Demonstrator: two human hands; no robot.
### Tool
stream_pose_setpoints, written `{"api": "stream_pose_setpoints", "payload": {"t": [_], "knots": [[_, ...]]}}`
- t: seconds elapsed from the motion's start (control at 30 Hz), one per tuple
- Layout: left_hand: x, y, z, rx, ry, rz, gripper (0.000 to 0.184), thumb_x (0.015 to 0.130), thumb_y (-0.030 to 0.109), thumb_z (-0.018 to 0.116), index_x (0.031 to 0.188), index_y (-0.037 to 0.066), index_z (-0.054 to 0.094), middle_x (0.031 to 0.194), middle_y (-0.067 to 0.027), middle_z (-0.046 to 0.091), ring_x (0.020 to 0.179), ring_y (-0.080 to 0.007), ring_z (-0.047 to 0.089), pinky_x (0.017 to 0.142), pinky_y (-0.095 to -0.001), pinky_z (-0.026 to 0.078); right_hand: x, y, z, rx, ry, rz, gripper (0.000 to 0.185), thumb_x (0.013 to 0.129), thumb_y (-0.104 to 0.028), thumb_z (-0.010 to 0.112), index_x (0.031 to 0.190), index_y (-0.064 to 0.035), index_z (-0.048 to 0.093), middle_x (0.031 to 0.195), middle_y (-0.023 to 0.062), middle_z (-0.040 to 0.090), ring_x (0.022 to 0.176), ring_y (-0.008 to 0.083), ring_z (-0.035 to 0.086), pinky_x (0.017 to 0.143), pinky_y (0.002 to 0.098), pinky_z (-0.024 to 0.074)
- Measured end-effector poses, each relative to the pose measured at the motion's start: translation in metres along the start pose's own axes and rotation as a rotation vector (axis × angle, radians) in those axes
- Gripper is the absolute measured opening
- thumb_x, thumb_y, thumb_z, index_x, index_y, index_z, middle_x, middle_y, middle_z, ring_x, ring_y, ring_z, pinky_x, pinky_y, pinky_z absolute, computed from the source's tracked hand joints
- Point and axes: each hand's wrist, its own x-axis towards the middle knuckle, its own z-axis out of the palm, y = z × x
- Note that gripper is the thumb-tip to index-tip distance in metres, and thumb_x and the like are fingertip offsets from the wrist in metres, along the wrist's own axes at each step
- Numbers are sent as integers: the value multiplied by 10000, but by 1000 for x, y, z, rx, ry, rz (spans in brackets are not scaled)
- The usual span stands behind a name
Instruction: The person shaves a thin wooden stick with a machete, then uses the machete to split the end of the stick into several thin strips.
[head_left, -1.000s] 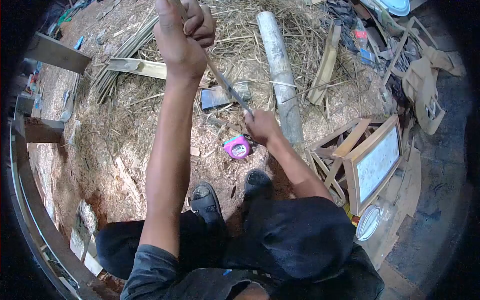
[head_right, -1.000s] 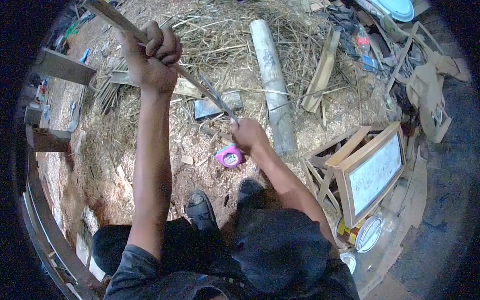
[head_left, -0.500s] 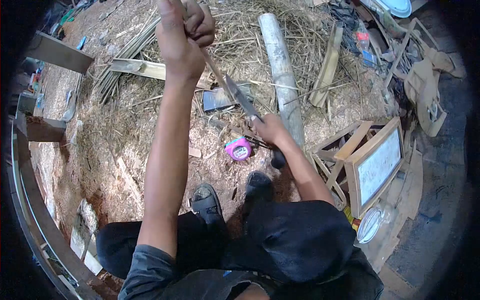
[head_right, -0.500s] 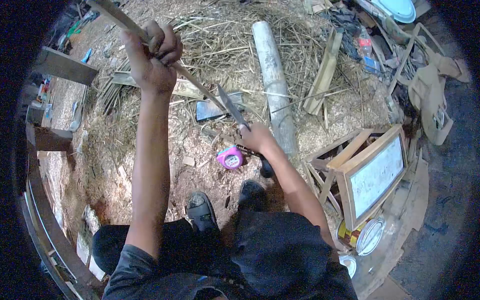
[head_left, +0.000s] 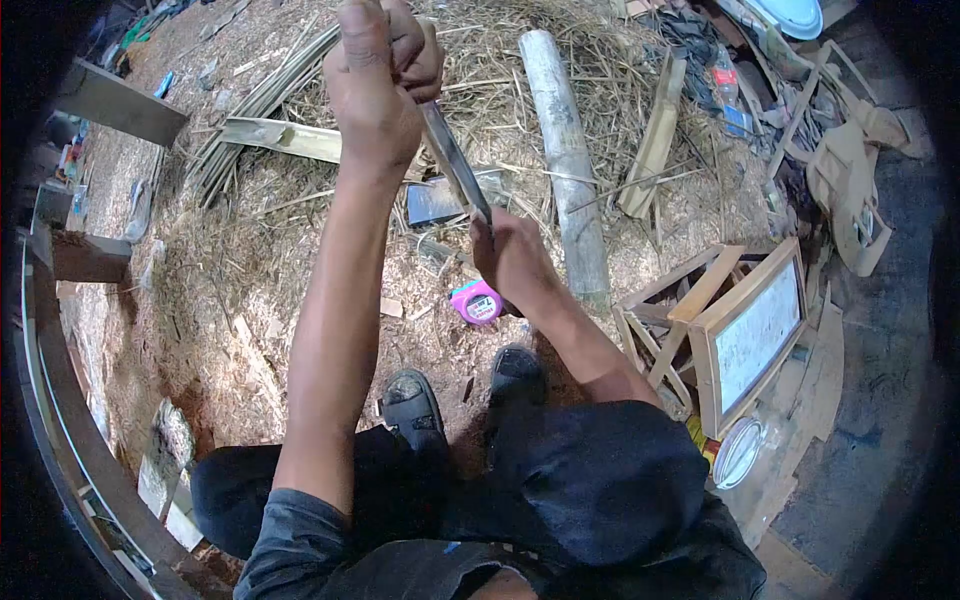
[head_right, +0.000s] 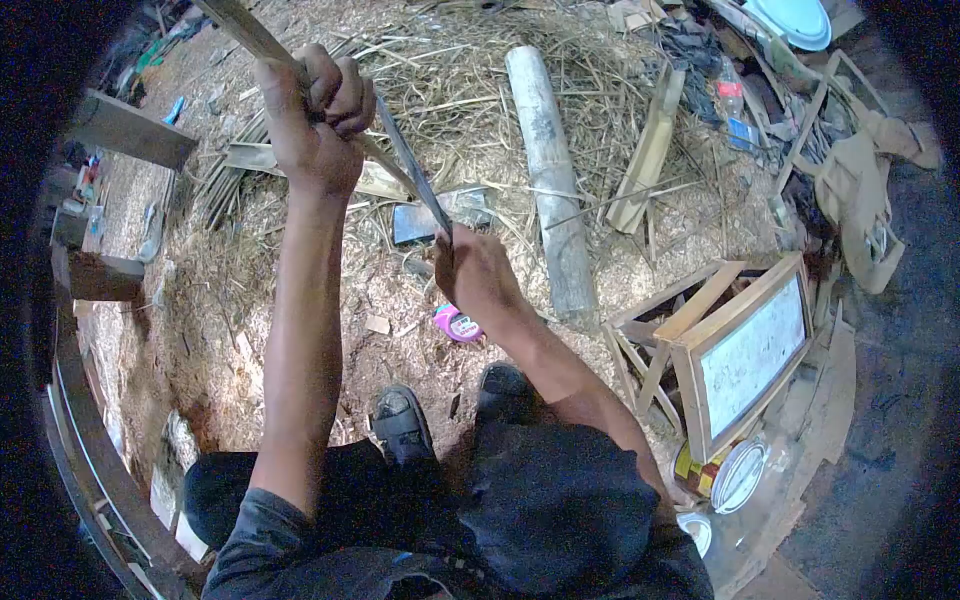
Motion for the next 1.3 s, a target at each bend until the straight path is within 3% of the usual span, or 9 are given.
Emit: {"api": "stream_pose_setpoints", "payload": {"t": [0.1,0.5,0.63,0.7,0.9,0.97,1.1,1.17,1.3], "knots": [[-2,-1,10,70,23,50,599,953,673,326,696,133,312,547,28,241,487,-93,196,443,-258,171,9,-56,-25,-191,-18,60,201,922,-145,555,828,32,563,611,225,584,560,369,627,484,429,467],[-6,-3,20,86,17,19,601,967,649,323,688,117,313,564,19,256,483,-92,203,444,-263,166,6,-38,-16,-171,-64,130,185,894,-71,504,759,29,580,613,221,601,631,342,659,554,429,498],[-11,9,35,196,-3,96,598,968,647,321,684,122,304,558,14,262,484,-93,213,444,-260,173,-9,40,11,-141,-45,212,276,935,-212,483,853,22,602,622,229,576,618,390,612,574,481,445],[-7,3,35,50,-2,133,511,1037,443,362,668,90,372,572,32,313,502,-56,307,449,-226,197,-2,52,13,-380,-66,253,279,944,-214,475,883,19,616,618,230,571,628,384,621,583,485,442],[-8,1,33,62,-2,47,534,1013,510,368,674,98,347,576,29,303,492,-64,272,446,-239,189,-7,0,-13,59,-112,253,278,950,-211,451,833,-24,620,705,144,642,660,210,657,599,386,507],[-3,6,32,165,6,33,578,982,611,331,680,118,310,560,9,271,487,-93,213,449,-267,163,-16,76,10,-372,-175,222,295,938,-210,467,785,0,607,714,185,647,657,264,661,599,416,497],[2,7,18,164,28,29,591,970,648,307,702,121,318,563,6,281,490,-90,201,449,-265,163,-12,78,-2,-183,-296,486,362,917,-237,484,798,72,630,705,268,634,715,407,657,671,492,506],[8,3,15,102,-19,83,551,993,592,335,721,114,343,568,8,289,490,-87,227,440,-253,198,0,105,1,-361,-271,281,405,938,-267,478,819,77,654,670,260,628,687,397,657,661,475,509],[9,0,16,43,-5,35,393,1018,411,460,811,77,468,619,7,404,507,-65,346,452,-212,277,18,0,-30,-374,-199,446,463,978,-312,459,803,75,645,685,239,639,633,383,643,634,467,488]]}}
